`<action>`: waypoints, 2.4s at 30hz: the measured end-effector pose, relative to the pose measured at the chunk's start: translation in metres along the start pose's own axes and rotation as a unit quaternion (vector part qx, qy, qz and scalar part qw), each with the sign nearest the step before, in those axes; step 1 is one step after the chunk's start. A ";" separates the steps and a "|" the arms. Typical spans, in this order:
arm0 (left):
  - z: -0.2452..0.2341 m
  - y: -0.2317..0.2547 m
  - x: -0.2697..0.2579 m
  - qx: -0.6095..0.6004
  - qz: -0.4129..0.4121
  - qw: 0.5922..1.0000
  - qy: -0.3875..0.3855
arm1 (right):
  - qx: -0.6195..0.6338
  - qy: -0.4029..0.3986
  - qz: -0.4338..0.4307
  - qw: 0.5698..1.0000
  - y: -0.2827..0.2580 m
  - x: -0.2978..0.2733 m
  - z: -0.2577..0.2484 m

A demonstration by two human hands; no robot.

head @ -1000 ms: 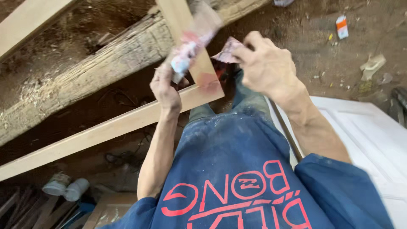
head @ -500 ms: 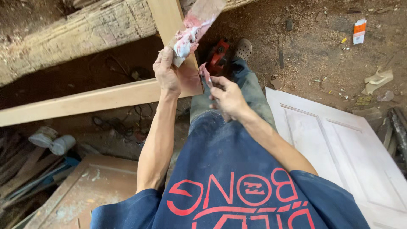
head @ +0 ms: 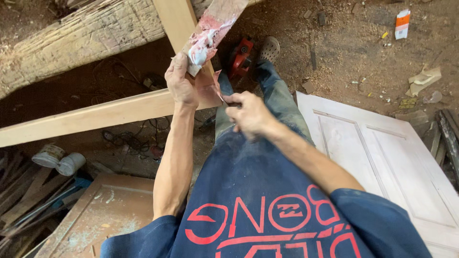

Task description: The person applies a pinkish filler paste to the joints and edges of a wooden frame using a small putty knife. They scrape the filler from a small wooden block onto the knife and spread it into the gaps, working along the frame's length.

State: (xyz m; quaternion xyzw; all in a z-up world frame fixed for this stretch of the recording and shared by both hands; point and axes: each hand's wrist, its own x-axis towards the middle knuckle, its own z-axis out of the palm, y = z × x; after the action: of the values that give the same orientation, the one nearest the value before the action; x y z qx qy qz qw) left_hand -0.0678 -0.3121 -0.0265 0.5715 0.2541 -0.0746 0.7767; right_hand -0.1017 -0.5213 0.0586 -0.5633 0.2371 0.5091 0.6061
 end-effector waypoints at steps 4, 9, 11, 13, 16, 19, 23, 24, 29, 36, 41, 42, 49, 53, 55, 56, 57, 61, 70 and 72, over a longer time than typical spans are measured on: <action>-0.003 0.001 -0.005 -0.006 -0.019 1.000 0.008 | -0.032 0.017 -0.142 0.989 0.017 0.030 -0.030; -0.011 0.002 -0.008 -0.008 -0.032 0.999 0.025 | -0.010 -0.013 -0.201 0.980 0.035 0.061 -0.024; -0.015 0.001 -0.012 -0.019 -0.034 0.999 0.021 | -0.013 -0.022 -0.183 0.983 0.041 0.060 -0.021; -0.018 -0.003 -0.015 -0.024 -0.034 0.999 0.023 | -0.046 -0.027 -0.170 0.984 0.050 0.051 -0.022; -0.020 -0.010 -0.017 -0.012 -0.032 0.999 0.026 | -0.035 -0.028 -0.164 0.985 0.066 0.036 -0.010; -0.020 -0.010 -0.020 0.029 -0.030 0.999 0.029 | 0.002 -0.028 -0.154 0.988 0.077 0.022 -0.003; -0.022 -0.002 -0.003 0.146 -0.001 0.989 0.020 | 0.028 -0.040 -0.114 0.992 0.083 0.018 -0.008; -0.022 0.000 0.004 0.186 0.012 0.982 0.016 | 0.062 -0.047 -0.101 0.992 0.084 0.018 -0.011; -0.016 0.005 0.039 0.112 -0.016 0.993 0.016 | 0.184 0.005 -0.070 0.980 0.071 0.024 0.002; -0.023 -0.006 0.046 0.093 0.015 0.996 -0.008 | 0.092 0.071 -0.092 0.989 0.031 0.008 0.053; -0.022 -0.005 0.048 0.069 0.004 0.998 0.000 | 0.005 0.036 -0.111 0.993 0.056 0.001 0.000; -0.022 -0.005 0.047 0.064 0.004 0.998 0.002 | -0.018 0.057 -0.158 0.986 0.061 0.009 -0.004; -0.022 -0.006 0.045 0.066 0.000 0.998 0.006 | -0.067 0.080 -0.310 0.945 0.080 0.070 0.002; -0.019 -0.003 0.042 0.062 -0.001 0.998 -0.003 | -0.061 0.049 -0.270 0.960 0.097 0.062 0.004; -0.016 -0.002 0.043 0.060 -0.002 0.998 -0.008 | -0.097 0.040 -0.285 0.953 0.106 0.054 0.001; -0.015 -0.001 0.042 0.062 -0.002 0.998 -0.004 | -0.116 0.036 -0.291 0.949 0.109 0.051 -0.003; -0.013 0.000 0.042 0.065 -0.003 0.998 -0.001 | -0.128 0.026 -0.295 0.947 0.111 0.048 -0.009; -0.012 0.004 0.041 0.062 -0.009 0.998 -0.003 | -0.121 0.003 -0.255 0.959 0.102 0.042 -0.026; -0.018 -0.001 0.042 0.074 -0.011 0.997 0.013 | -0.131 0.030 -0.282 0.950 0.073 0.064 -0.018; -0.014 0.001 0.042 0.064 -0.014 0.998 0.011 | -0.141 0.006 -0.287 0.948 0.089 0.062 -0.020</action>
State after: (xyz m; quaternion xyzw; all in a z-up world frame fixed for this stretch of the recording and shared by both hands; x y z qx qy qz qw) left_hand -0.0351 -0.2912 -0.0487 0.6173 0.2648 -0.0953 0.7347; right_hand -0.1520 -0.5319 -0.0390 -0.6907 -0.0049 0.3386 0.6389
